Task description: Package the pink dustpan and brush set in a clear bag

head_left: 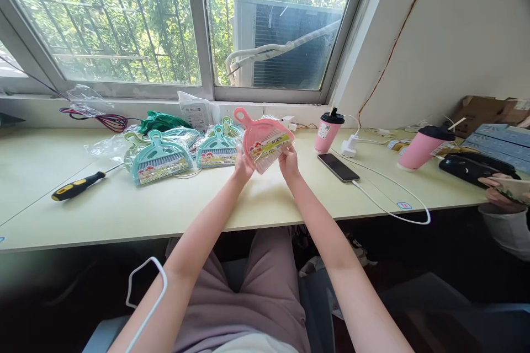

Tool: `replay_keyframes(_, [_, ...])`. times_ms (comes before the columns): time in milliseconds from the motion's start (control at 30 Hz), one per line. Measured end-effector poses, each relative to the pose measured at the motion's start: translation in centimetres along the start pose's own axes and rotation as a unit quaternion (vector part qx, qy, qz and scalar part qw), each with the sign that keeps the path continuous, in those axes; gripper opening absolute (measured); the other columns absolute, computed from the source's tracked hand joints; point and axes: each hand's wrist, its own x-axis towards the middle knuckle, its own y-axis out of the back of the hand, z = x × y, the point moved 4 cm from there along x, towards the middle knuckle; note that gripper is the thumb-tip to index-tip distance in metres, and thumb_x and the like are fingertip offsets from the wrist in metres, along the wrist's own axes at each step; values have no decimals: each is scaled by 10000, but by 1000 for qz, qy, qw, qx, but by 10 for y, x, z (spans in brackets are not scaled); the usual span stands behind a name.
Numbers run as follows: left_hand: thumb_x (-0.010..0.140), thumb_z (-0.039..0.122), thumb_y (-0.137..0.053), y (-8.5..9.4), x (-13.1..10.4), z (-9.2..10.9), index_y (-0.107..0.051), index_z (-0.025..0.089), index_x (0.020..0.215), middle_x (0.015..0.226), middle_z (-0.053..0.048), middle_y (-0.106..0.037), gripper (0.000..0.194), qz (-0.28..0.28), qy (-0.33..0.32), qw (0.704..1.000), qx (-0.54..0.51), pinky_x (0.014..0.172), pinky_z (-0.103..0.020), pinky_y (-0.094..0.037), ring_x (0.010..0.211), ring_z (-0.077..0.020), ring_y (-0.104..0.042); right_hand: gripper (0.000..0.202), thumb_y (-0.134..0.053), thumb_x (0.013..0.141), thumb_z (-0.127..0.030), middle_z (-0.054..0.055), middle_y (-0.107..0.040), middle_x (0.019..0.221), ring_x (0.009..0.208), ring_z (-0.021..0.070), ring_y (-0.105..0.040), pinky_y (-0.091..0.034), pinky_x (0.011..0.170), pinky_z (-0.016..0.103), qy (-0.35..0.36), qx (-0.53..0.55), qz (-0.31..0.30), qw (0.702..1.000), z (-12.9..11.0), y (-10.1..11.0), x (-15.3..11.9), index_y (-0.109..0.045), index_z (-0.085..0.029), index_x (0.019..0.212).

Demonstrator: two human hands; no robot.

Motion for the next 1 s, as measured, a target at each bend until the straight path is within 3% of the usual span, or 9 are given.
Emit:
replay_keyframes(100, [836, 793, -437, 2, 2, -5, -623, 184, 1253, 1262, -152, -674, 761, 0, 29, 999, -39, 1019, -507, -500, 1252, -336, -588, 234, -560, 828, -188, 10, -739, 1030, 961, 125, -683, -544, 922, 292, 3, -5, 51, 999, 2, 14, 8, -643, -237, 1041])
replay_keyframes(233, [707, 622, -754, 7, 6, -17, -606, 178, 1234, 1282, -151, -666, 705, 24, 27, 999, -11, 1040, -511, -489, 1263, -351, -579, 300, -558, 801, -141, -20, -745, 979, 886, 108, -684, -550, 872, 266, -27, -11, 53, 998, 12, 21, 15, -634, -257, 1068])
replay_keyframes(300, [673, 551, -807, 10, 8, -22, -603, 178, 1226, 1286, -154, -663, 697, 32, 21, 999, -9, 1041, -518, -490, 1267, -356, -575, 335, -544, 790, -106, -25, -749, 951, 850, 105, -684, -553, 850, 261, -50, 0, 44, 998, 16, 23, 16, -635, -255, 1076])
replay_keyframes(433, [739, 536, -764, 10, 10, -23, -590, 202, 1260, 1293, -131, -662, 643, 14, 4, 999, -29, 1049, -506, -494, 1253, -327, -592, 339, -536, 784, -81, -32, -746, 888, 770, 110, -676, -560, 801, 271, -86, 5, 21, 996, 15, 26, 20, -632, -244, 1066])
replay_keyframes(533, [752, 522, -755, 9, 11, -23, -573, 208, 1277, 1298, -126, -658, 639, 11, 26, 999, -30, 1037, -509, -500, 1238, -315, -602, 335, -533, 782, -79, -34, -744, 854, 738, 116, -666, -559, 789, 276, -95, -4, 20, 995, 13, 31, 22, -631, -239, 1060])
replay_keyframes(767, [659, 393, -819, 5, 7, -24, -566, 212, 1227, 1258, -132, -660, 648, -13, 32, 999, 6, 1013, -526, -491, 1227, -328, -595, 377, -484, 786, -40, -29, -744, 834, 694, 102, -653, -544, 691, 224, -94, 9, 25, 995, 13, 34, 24, -632, -217, 1085])
replay_keyframes(1000, [559, 337, -846, 4, 1, -22, -574, 221, 1221, 1275, -131, -652, 725, 1, 76, 996, 36, 906, -491, -512, 1153, -327, -615, 307, -503, 827, -65, -31, -737, 802, 671, 103, -654, -548, 650, 213, -100, -14, 79, 992, 19, 37, 25, -628, -218, 1063])
